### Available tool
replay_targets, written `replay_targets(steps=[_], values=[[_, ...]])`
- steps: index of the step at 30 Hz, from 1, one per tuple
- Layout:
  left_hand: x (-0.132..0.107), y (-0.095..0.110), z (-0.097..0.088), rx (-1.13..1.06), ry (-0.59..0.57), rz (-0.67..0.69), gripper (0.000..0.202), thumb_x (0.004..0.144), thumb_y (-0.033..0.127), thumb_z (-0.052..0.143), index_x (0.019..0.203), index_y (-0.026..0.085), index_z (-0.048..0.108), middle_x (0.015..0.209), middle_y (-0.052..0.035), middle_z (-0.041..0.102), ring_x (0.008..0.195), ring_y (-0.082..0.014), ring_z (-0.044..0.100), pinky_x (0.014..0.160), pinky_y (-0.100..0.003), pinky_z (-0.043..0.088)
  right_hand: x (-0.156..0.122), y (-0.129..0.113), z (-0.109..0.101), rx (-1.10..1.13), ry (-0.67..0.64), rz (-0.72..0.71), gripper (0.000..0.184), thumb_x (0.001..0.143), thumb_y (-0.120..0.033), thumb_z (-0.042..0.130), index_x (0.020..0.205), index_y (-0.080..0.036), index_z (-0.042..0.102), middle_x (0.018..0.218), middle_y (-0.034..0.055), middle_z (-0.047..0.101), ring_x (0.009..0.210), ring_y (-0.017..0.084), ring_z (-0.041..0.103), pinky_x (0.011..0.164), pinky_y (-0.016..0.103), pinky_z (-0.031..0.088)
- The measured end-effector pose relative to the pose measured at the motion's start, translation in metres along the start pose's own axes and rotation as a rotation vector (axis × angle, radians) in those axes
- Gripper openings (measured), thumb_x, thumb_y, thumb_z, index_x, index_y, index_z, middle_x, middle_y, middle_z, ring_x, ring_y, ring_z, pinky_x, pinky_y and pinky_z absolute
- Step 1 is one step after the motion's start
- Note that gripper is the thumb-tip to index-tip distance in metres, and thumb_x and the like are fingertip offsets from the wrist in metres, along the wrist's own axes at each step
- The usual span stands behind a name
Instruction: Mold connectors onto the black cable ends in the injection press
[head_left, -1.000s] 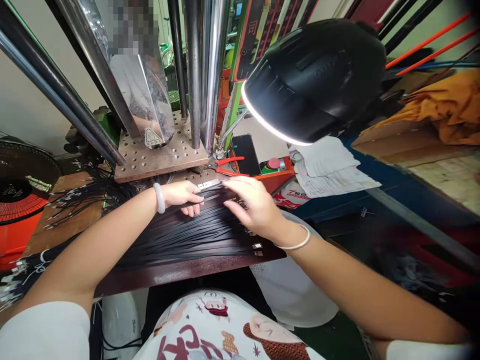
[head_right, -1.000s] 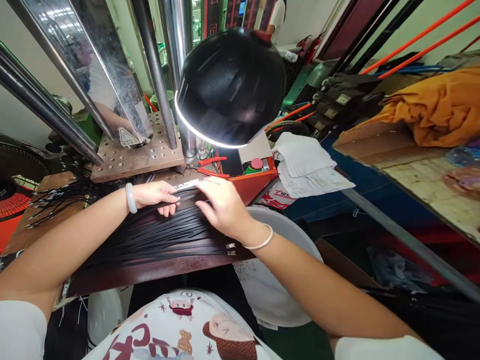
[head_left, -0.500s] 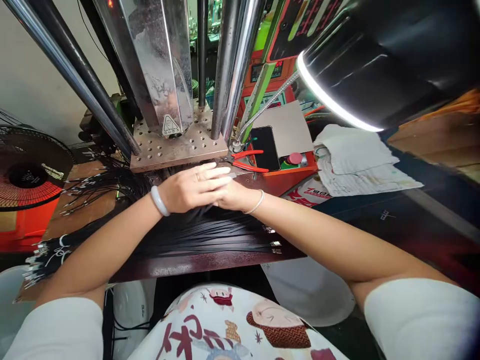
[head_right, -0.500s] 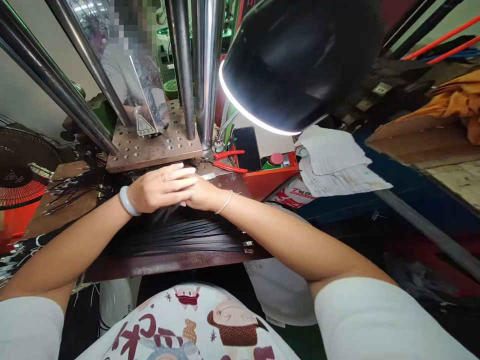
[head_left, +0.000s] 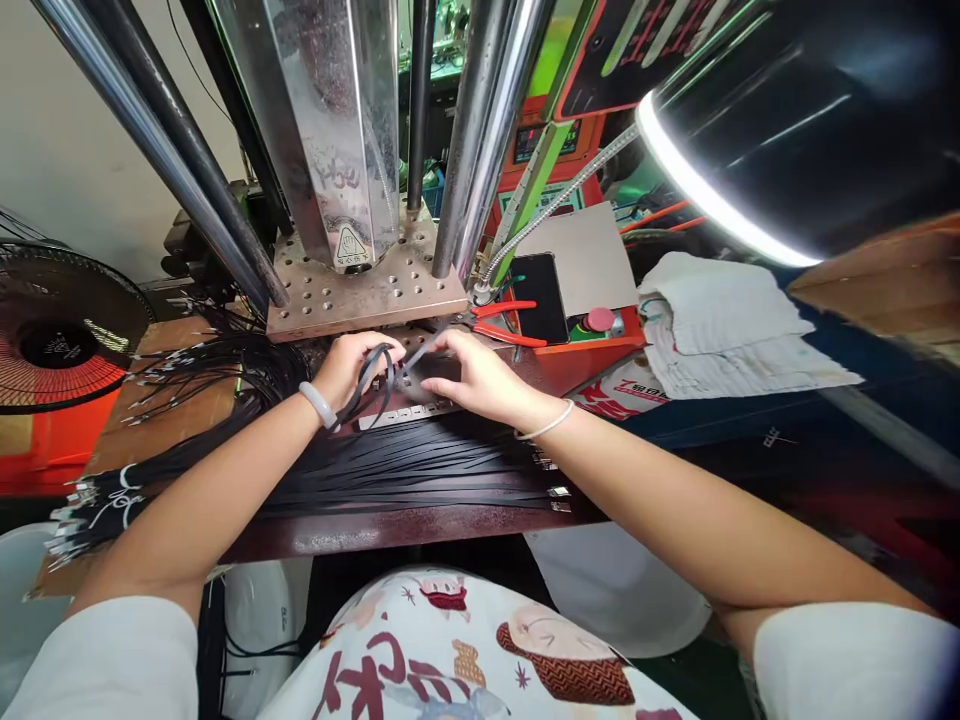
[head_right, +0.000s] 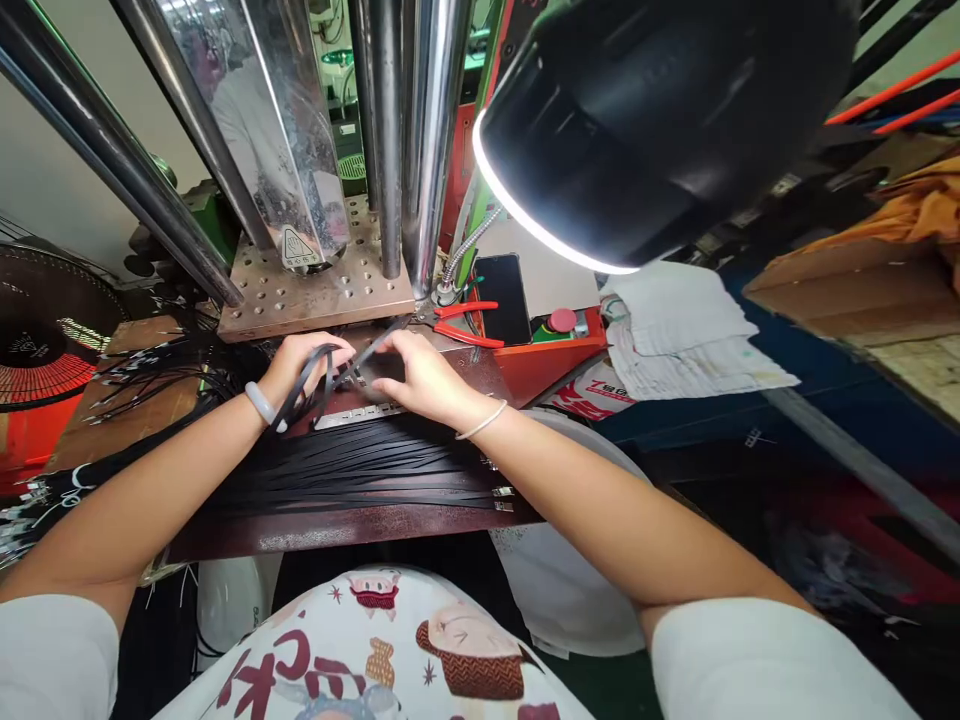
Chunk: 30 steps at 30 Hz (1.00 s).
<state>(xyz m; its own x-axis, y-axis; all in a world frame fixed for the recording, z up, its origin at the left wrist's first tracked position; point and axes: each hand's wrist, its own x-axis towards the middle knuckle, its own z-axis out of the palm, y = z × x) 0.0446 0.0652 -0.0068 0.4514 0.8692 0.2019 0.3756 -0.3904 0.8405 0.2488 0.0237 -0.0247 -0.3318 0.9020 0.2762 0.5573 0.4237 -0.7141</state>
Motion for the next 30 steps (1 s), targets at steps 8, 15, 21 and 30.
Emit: replay_targets(steps=[8, 15, 21, 30], values=[[-0.006, 0.004, 0.003, -0.149, 0.005, -0.02, 0.033, 0.073, 0.038, 0.07, 0.089, 0.01, 0.075, 0.086, -0.0099, 0.074, 0.079, -0.0231, 0.07, 0.07, -0.03, 0.057, 0.015, -0.005, 0.025, 0.493, -0.135, 0.25, 0.021, 0.073, -0.035, 0.064, 0.067, -0.015, 0.065, 0.064, 0.0001, 0.065, 0.062, 0.017, 0.059, 0.063, 0.028, 0.048], [-0.035, 0.003, 0.009, 0.342, 0.029, 0.278, 0.026, 0.08, 0.005, 0.055, 0.096, 0.014, 0.074, 0.09, -0.0073, 0.075, 0.08, -0.0182, 0.071, 0.08, -0.027, 0.057, -0.013, -0.008, 0.007, 0.059, -0.036, 0.025, 0.017, 0.079, -0.015, 0.054, 0.08, -0.017, 0.07, 0.076, 0.0054, 0.069, 0.075, 0.022, 0.061, 0.073, 0.033, 0.048], [-0.059, -0.002, 0.014, 0.528, 0.073, 0.393, 0.032, 0.071, -0.007, 0.05, 0.083, 0.013, 0.072, 0.094, -0.0092, 0.071, 0.082, -0.0164, 0.069, 0.075, -0.026, 0.057, -0.033, -0.001, 0.005, -0.242, 0.106, -0.16, 0.016, 0.075, -0.008, 0.052, 0.08, -0.017, 0.064, 0.075, 0.0075, 0.065, 0.072, 0.022, 0.058, 0.068, 0.033, 0.047], [-0.061, -0.001, 0.018, 0.361, 0.054, 0.49, 0.033, 0.077, -0.003, 0.046, 0.085, 0.016, 0.072, 0.083, -0.0015, 0.075, 0.074, -0.0137, 0.07, 0.071, -0.022, 0.055, -0.032, -0.005, 0.019, -0.105, 0.006, -0.342, 0.023, 0.082, -0.002, 0.049, 0.088, -0.016, 0.066, 0.076, 0.007, 0.062, 0.074, 0.019, 0.055, 0.066, 0.031, 0.046]])
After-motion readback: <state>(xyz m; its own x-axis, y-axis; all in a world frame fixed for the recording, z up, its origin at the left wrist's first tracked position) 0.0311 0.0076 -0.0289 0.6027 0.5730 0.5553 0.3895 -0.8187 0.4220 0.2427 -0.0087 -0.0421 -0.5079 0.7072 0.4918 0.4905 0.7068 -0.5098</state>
